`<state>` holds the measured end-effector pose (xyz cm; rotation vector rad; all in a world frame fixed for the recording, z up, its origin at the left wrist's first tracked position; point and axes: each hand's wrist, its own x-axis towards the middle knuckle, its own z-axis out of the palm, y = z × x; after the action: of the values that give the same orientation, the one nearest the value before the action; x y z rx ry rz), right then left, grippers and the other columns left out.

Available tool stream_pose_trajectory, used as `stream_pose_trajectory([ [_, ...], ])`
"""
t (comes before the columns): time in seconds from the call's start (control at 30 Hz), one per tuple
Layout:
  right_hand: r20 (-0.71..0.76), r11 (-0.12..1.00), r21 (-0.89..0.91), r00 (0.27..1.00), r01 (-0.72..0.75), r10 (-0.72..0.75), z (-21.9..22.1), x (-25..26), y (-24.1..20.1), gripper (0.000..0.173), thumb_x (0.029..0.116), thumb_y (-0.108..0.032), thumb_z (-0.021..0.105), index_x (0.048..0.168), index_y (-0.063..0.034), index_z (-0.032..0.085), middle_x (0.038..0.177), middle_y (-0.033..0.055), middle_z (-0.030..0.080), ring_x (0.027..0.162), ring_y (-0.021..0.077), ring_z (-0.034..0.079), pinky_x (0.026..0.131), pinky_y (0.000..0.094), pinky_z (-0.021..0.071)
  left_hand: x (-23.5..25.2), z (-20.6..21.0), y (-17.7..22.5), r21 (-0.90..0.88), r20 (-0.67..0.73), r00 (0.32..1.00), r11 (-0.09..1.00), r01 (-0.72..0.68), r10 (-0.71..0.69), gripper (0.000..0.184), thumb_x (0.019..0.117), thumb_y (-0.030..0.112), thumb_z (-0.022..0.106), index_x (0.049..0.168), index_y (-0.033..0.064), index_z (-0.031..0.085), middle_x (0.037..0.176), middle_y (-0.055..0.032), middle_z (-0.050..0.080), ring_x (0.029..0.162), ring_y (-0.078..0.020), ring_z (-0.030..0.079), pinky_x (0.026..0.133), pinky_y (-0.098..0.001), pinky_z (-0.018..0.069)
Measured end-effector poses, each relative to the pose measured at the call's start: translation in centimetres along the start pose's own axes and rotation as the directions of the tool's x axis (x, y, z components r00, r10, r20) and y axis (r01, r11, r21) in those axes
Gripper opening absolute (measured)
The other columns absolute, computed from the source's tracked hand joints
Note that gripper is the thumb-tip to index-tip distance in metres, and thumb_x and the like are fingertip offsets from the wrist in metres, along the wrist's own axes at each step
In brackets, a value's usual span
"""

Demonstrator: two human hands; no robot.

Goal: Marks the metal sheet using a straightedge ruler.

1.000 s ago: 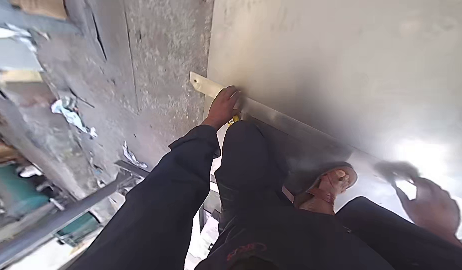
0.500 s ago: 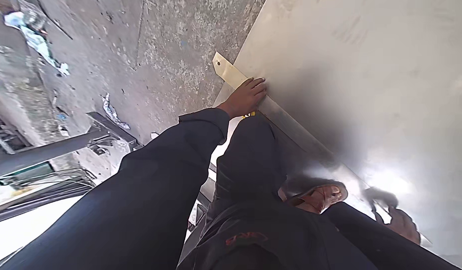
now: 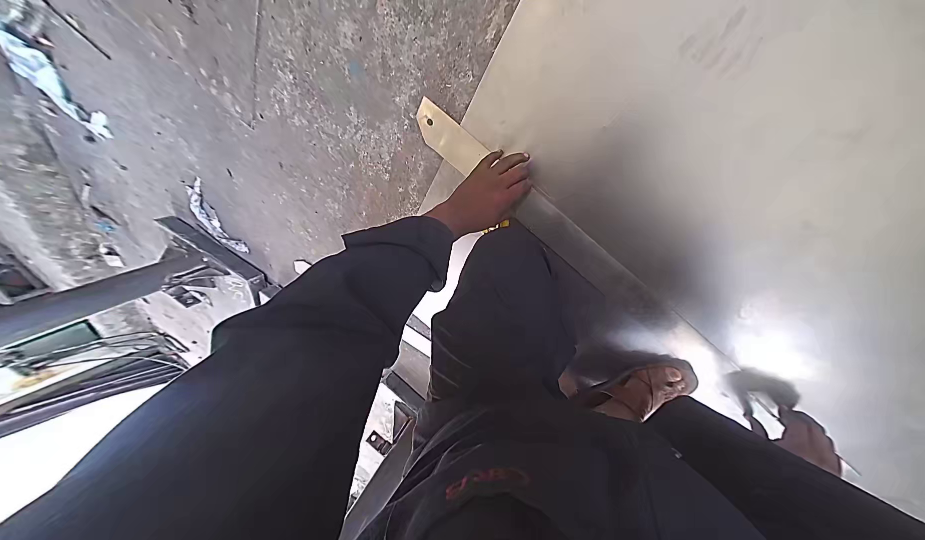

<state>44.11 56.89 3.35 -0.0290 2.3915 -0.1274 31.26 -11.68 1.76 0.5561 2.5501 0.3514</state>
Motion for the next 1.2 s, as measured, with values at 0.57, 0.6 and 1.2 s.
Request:
stream_pose_trajectory([
  [0.57,-0.043,1.0,-0.002,0.999,-0.002,0.002,0.4,-0.6,0.0,0.051,0.0933,-0.028,0.076,0.13,0.0049,0.064,0.133,0.0326,0.061,0.123,0.054,0.058,0.097,0.0703,0.0457,0.1,-0.2,-0.4,-0.019,-0.005,0.999,0.999,-0.037,0.036,0.046,0.0899,0.025,0.076,0.131,0.0073,0.067,0.14,-0.0165,0.062,0.14,-0.0394,0.049,0.115,-0.0576,0.0369],
  [0.6,-0.043,1.0,-0.004,0.999,-0.002,0.002,0.4,-0.6,0.0,0.052,0.0935,-0.029,0.076,0.131,0.0047,0.063,0.134,0.0327,0.06,0.123,0.0542,0.058,0.097,0.0699,0.0457,0.2,-0.2,-0.4,-0.014,-0.005,0.999,0.999,-0.038,0.037,0.046,0.09,0.026,0.076,0.131,0.0071,0.067,0.139,-0.0165,0.062,0.14,-0.0395,0.049,0.115,-0.0578,0.0373],
  [1.2,-0.078,1.0,0.0,0.997,0.018,-0.018,0.8,-0.5,0.4,0.054,0.0919,-0.031,0.074,0.131,0.0033,0.064,0.133,0.032,0.061,0.121,0.0547,0.06,0.096,0.0696,0.0456,0.5,-0.7,-0.7,0.026,-0.011,0.996,0.996,-0.086,0.086,0.043,0.093,0.028,0.073,0.129,0.0058,0.068,0.135,-0.016,0.064,0.136,-0.0399,0.052,0.11,-0.0582,0.0413],
])
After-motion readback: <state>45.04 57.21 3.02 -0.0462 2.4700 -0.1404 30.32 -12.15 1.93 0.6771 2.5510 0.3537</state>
